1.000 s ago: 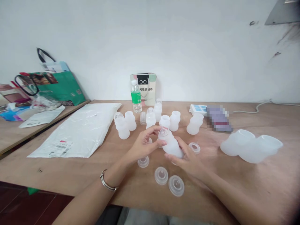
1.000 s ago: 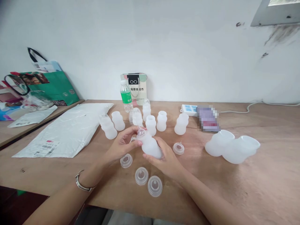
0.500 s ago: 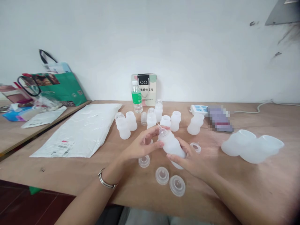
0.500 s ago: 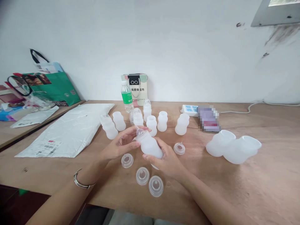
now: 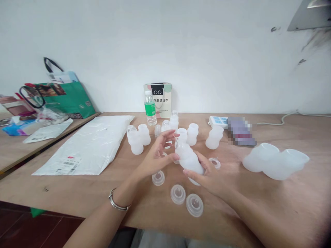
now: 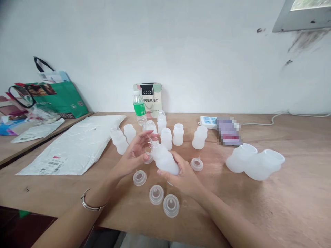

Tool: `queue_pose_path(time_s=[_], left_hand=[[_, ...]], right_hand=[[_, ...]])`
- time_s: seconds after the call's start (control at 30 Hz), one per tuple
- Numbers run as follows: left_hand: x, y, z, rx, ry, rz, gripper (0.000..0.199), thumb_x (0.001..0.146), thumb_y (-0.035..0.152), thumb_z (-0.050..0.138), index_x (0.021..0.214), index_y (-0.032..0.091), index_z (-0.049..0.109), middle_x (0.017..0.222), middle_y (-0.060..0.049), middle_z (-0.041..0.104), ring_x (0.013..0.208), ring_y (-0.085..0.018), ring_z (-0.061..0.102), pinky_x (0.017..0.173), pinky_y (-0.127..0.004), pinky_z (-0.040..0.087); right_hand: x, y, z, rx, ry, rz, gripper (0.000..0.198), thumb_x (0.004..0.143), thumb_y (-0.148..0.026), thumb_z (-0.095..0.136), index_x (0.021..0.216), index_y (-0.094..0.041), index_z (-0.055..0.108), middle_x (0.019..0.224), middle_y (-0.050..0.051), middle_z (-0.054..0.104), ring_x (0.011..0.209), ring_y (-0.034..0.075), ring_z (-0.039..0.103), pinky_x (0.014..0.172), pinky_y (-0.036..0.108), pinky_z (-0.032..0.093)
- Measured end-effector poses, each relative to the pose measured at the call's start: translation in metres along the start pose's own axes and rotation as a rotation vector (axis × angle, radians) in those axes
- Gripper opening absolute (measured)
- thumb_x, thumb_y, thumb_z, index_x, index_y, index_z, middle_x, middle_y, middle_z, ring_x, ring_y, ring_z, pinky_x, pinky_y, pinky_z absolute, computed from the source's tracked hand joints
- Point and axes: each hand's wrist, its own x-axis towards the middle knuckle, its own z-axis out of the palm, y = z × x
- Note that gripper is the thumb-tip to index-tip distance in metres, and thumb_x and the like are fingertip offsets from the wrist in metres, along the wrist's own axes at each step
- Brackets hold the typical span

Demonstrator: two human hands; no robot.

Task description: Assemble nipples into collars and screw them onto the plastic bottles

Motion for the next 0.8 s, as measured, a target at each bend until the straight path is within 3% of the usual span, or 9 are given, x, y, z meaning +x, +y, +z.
queue_pose_path(time_s=[0.07,0.2,0.37,0.6,0.7,0.8], left_hand=[[0.0,-0.001,0.001,0.014,-0.027,-0.021,0.063,0.079,0.042,0.067,0.132,0.026,0.036,0.132,-0.011,0.047,0.123,-0.023,0.046,0.101,-0.04,0.04],[0.001,-0.002,-0.001,0.025,0.044,-0.025,0.052,0.084,0.043,0.06,0.129,0.027,0.038,0.13,-0.011,0.049,0.121,-0.022,0.047,0.099,-0.039,0.041],[-0.002,-0.002,0.001,0.026,-0.008,-0.015,0.069,0.075,0.045,0.07,0.132,0.027,0.036,0.132,-0.011,0.047,0.12,-0.023,0.046,0.098,-0.038,0.041],[-0.003,0.001,0.002,0.031,0.026,-0.006,0.053,0.077,0.041,0.069,0.121,0.024,0.046,0.122,-0.008,0.051,0.111,-0.021,0.049,0.093,-0.035,0.039],[-0.005,0.005,0.01,0.086,0.031,-0.066,0.034,0.072,0.037,0.074,0.094,0.018,0.057,0.091,-0.002,0.057,0.082,-0.014,0.051,0.076,-0.027,0.04],[-0.008,0.01,0.014,0.075,0.022,-0.096,0.029,0.074,0.039,0.072,0.078,0.015,0.056,0.073,0.001,0.053,0.071,-0.011,0.047,0.068,-0.025,0.038]], right_hand=[[0.0,0.001,0.0,0.026,-0.012,-0.015,0.041,0.078,-0.042,0.063,0.115,-0.024,0.056,0.099,0.004,0.067,0.082,0.02,0.063,0.067,0.031,0.054],[0.0,-0.002,-0.002,0.045,0.036,-0.028,0.037,0.079,-0.042,0.063,0.111,-0.025,0.057,0.103,0.004,0.066,0.087,0.021,0.063,0.074,0.032,0.054],[-0.002,-0.007,-0.002,0.009,-0.006,0.013,0.039,0.075,-0.043,0.065,0.109,-0.024,0.058,0.093,0.004,0.067,0.078,0.022,0.063,0.064,0.032,0.054],[-0.003,-0.012,-0.001,0.055,0.058,-0.039,0.038,0.075,-0.04,0.063,0.108,-0.022,0.056,0.097,0.005,0.067,0.083,0.021,0.062,0.069,0.031,0.053],[-0.003,-0.014,-0.002,0.066,-0.015,-0.012,0.041,0.073,-0.041,0.066,0.107,-0.021,0.056,0.092,0.004,0.065,0.076,0.019,0.06,0.064,0.029,0.051],[-0.002,-0.014,-0.006,0.332,-0.293,0.088,0.047,0.071,-0.052,0.065,0.104,-0.019,0.057,0.079,0.003,0.063,0.063,0.015,0.057,0.052,0.026,0.047]])
